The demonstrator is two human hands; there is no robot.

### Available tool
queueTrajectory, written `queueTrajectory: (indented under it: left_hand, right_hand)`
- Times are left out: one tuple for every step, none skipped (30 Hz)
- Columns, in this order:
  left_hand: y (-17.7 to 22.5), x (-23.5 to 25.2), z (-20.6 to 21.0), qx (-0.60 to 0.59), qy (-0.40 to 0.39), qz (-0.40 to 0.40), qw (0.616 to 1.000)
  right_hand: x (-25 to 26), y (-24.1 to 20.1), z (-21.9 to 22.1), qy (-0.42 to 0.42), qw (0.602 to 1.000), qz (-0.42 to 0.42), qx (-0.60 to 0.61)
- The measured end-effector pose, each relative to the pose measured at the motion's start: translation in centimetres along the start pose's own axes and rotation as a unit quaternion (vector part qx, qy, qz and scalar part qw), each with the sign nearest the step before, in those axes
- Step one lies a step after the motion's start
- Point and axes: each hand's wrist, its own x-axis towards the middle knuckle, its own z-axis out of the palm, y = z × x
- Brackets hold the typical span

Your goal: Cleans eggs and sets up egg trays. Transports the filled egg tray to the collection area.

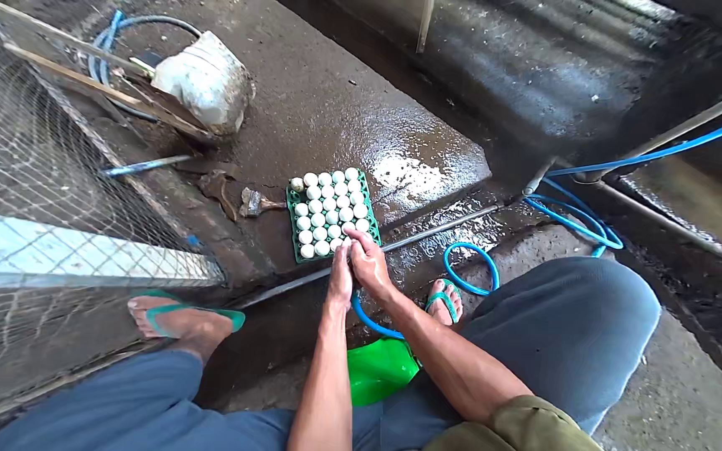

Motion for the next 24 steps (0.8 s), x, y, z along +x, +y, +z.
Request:
queueTrajectory:
  left_hand:
    - [-0.2, 0.2, 0.1, 0.024, -0.005, 0.01, 1.0]
    - [-0.3, 0.2, 0.1, 0.046, -0.025, 0.022, 0.998]
    - [-0.5, 0.2, 0.8, 0.075, -0.025, 0.038, 0.996]
    - [-0.3, 0.1, 1.4, 0.098, -0.024, 0.045, 0.994]
    - [0.0, 0.0, 1.6, 0.109, -0.02, 0.044, 0.993]
    - [0.2, 0.1, 1.6, 0.106, -0.009, 0.045, 0.993]
    - [0.1, 0.2, 1.5, 0.102, 0.001, 0.045, 0.994]
    - [0.0, 0.3, 1.1, 0.102, 0.0, 0.046, 0.994]
    - [-0.1, 0.3, 0.9, 0.11, -0.009, 0.049, 0.993]
    - [0.0, 0.2, 0.7, 0.121, -0.017, 0.051, 0.991]
    - [-0.1, 0.2, 0.7, 0.13, -0.021, 0.052, 0.99]
    - [-0.3, 0.2, 0.9, 0.142, -0.014, 0.05, 0.989]
    - [-0.2, 0.3, 1.0, 0.136, -0.01, 0.046, 0.99]
    - [-0.2, 0.4, 0.9, 0.122, -0.007, 0.043, 0.992]
    - [-0.4, 0.3, 0.9, 0.107, -0.003, 0.038, 0.993]
    - [-0.4, 0.2, 0.7, 0.102, -0.005, 0.033, 0.994]
    - [-0.2, 0.2, 0.4, 0.107, -0.015, 0.024, 0.994]
    - [0.1, 0.2, 0.2, 0.118, -0.022, 0.007, 0.993]
    - [0.3, 0.0, 0.2, 0.134, -0.02, -0.012, 0.991]
    - [0.3, 0.1, 0.5, 0.142, -0.018, -0.025, 0.989]
    - [0.5, 0.2, 0.6, 0.129, -0.034, -0.042, 0.99]
    - [0.6, 0.2, 0.5, 0.116, -0.043, -0.053, 0.991]
    - [0.3, 0.4, 0.2, 0.104, -0.037, -0.056, 0.992]
    - [0.0, 0.8, 0.1, 0.096, -0.016, -0.039, 0.995]
  right_hand:
    - [0.9, 0.3, -0.3, -0.003, 0.998, 0.048, 0.045]
    - [1.7, 0.7, -0.7, -0.002, 0.99, 0.107, 0.092]
    - [2.4, 1.1, -1.2, 0.007, 0.978, 0.162, 0.129]
    - [2.7, 1.4, -1.6, 0.019, 0.972, 0.189, 0.142]
    - [2.5, 1.3, -1.7, 0.028, 0.975, 0.179, 0.128]
    - [1.9, 1.0, -1.4, 0.033, 0.985, 0.138, 0.095]
    - [1.1, 0.7, -1.1, 0.033, 0.994, 0.086, 0.058]
    - [0.5, 0.4, -0.9, 0.026, 0.998, 0.048, 0.033]
    - [0.4, 0.4, -0.9, 0.018, 0.999, 0.036, 0.028]
    - [1.0, 0.7, -1.0, 0.014, 0.998, 0.053, 0.041]
    - [1.7, 1.1, -1.1, 0.018, 0.994, 0.088, 0.055]
    - [2.0, 1.4, -1.1, 0.032, 0.991, 0.12, 0.048]
    - [1.8, 1.1, -0.9, 0.038, 0.991, 0.124, 0.022]
    - [1.2, 0.6, -0.7, 0.038, 0.994, 0.099, -0.004]
    - [0.4, 0.4, -0.4, 0.041, 0.997, 0.066, -0.017]
    - [0.0, 0.6, -0.3, 0.037, 0.998, 0.043, -0.013]
    - [0.4, 1.0, -0.3, 0.029, 0.999, 0.045, 0.006]
    - [1.2, 1.4, -0.6, 0.013, 0.996, 0.08, 0.03]
    - [2.0, 1.8, -0.9, 0.001, 0.989, 0.133, 0.06]
    - [2.7, 2.0, -1.2, -0.003, 0.978, 0.187, 0.093]
    - [3.2, 2.2, -1.4, -0.006, 0.968, 0.221, 0.122]
    - [3.2, 2.4, -1.4, -0.001, 0.963, 0.229, 0.143]
    - [3.0, 2.5, -1.3, 0.008, 0.966, 0.213, 0.144]
    - [2.6, 2.2, -1.2, 0.012, 0.977, 0.175, 0.118]
